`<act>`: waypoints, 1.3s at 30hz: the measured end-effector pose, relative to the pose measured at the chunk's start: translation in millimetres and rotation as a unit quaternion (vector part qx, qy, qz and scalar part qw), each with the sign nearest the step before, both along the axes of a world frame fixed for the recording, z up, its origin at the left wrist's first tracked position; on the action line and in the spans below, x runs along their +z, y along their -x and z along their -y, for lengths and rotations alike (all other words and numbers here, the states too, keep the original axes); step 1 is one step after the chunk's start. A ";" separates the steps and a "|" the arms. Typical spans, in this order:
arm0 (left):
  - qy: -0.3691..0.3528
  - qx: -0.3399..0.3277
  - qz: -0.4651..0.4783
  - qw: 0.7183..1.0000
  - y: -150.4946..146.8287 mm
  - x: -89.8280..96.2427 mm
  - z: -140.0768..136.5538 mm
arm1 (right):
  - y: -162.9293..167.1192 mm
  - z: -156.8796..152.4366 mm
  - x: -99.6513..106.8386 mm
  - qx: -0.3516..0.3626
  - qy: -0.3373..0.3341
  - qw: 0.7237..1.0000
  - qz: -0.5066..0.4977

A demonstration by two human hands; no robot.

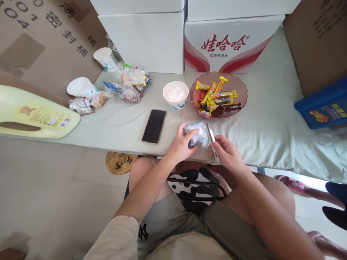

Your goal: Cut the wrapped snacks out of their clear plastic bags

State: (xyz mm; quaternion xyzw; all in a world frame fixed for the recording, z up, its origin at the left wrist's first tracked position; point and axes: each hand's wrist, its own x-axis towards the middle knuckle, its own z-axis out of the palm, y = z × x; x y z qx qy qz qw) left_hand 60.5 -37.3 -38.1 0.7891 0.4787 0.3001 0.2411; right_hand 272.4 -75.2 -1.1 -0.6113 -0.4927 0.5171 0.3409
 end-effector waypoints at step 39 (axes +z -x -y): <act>0.011 0.210 0.191 0.959 24.3 -4.1 -23.8 | -51.6 -17.7 -15.6 -0.070 -0.153 0.870 0.464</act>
